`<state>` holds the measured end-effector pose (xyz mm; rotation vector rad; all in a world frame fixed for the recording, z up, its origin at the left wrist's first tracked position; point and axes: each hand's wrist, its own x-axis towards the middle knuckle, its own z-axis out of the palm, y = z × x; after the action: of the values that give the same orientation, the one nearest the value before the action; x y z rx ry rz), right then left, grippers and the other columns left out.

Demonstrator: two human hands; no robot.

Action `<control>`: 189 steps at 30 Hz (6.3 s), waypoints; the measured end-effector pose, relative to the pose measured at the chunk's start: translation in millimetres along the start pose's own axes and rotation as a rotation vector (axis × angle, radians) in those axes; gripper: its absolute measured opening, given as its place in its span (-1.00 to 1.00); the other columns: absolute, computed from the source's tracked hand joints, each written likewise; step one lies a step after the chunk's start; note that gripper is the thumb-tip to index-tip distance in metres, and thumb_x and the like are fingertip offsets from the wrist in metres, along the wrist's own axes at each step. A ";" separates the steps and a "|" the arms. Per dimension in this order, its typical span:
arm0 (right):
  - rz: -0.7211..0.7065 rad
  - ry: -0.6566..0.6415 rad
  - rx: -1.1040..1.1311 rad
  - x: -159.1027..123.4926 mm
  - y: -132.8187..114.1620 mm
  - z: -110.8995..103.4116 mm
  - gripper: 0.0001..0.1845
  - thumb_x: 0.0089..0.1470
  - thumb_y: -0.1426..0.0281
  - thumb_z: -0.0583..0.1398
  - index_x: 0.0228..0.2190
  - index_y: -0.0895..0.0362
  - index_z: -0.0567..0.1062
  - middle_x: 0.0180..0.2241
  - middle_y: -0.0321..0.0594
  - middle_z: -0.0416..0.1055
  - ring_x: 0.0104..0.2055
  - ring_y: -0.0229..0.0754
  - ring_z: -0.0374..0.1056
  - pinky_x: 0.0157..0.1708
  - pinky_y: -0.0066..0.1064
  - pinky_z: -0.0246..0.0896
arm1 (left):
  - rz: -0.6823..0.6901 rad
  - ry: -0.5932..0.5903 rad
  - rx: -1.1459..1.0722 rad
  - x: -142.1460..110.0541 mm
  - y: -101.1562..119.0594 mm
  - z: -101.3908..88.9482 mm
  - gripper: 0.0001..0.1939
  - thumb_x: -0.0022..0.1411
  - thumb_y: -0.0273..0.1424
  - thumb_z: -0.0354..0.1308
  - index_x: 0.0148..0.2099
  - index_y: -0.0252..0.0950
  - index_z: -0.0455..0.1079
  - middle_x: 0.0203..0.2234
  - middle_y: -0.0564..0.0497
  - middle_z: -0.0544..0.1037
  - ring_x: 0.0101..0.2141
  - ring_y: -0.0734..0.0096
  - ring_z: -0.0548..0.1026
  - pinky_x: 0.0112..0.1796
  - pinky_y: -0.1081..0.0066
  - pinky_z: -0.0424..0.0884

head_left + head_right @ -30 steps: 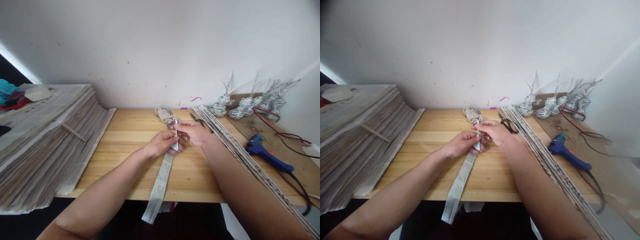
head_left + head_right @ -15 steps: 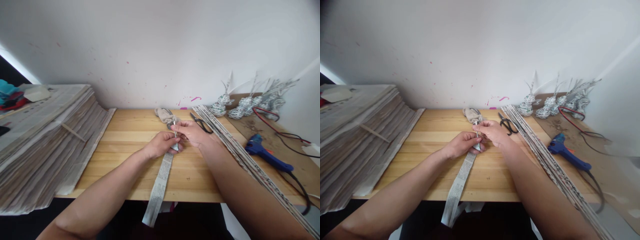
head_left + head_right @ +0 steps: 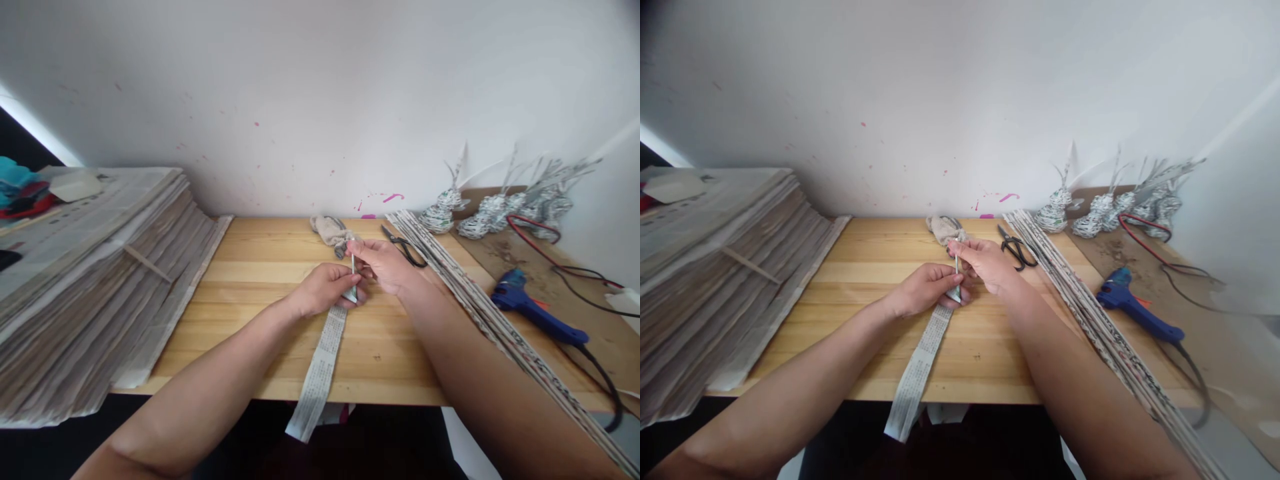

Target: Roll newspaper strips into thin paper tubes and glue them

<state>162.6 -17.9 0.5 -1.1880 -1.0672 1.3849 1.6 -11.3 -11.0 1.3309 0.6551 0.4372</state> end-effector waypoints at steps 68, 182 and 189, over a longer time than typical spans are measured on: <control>0.003 0.038 0.008 2.2 -0.2 -8.3 -0.60 -0.24 0.12 0.44 -0.54 0.19 0.51 -0.66 -0.39 0.19 -0.61 -0.41 0.05 -0.68 -0.51 -0.23 | -0.118 -0.037 -0.102 -1.0 -1.1 -2.8 -0.60 0.09 -0.12 0.31 -0.25 -0.40 0.49 -0.41 -0.12 0.58 -0.40 0.37 0.55 -0.35 0.34 0.48; 0.065 -0.183 0.087 -3.0 -4.6 -11.3 -0.61 -0.20 0.13 0.42 -0.44 0.18 0.56 -0.64 -0.36 0.27 -0.59 -0.38 0.16 -0.71 -0.56 -0.14 | -0.143 -0.199 -0.156 -10.1 12.5 -8.8 -0.59 0.14 -0.15 0.29 -0.14 -0.43 0.51 -0.32 -0.25 0.62 -0.32 0.21 0.60 -0.31 0.30 0.52; 0.002 -0.034 -0.002 -2.8 -4.2 -1.9 -0.59 -0.25 0.13 0.44 -0.58 0.14 0.42 -0.64 -0.39 0.23 -0.60 -0.38 0.11 -0.65 -0.50 -0.07 | -0.118 -0.158 -0.055 -8.2 9.8 -8.2 -0.58 0.14 -0.13 0.29 -0.12 -0.39 0.52 -0.28 -0.21 0.61 -0.27 0.27 0.58 -0.24 0.29 0.50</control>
<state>165.1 -20.1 4.7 -1.1711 -1.0915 1.4098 -9.2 -8.5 -0.8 1.2534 0.5820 0.2500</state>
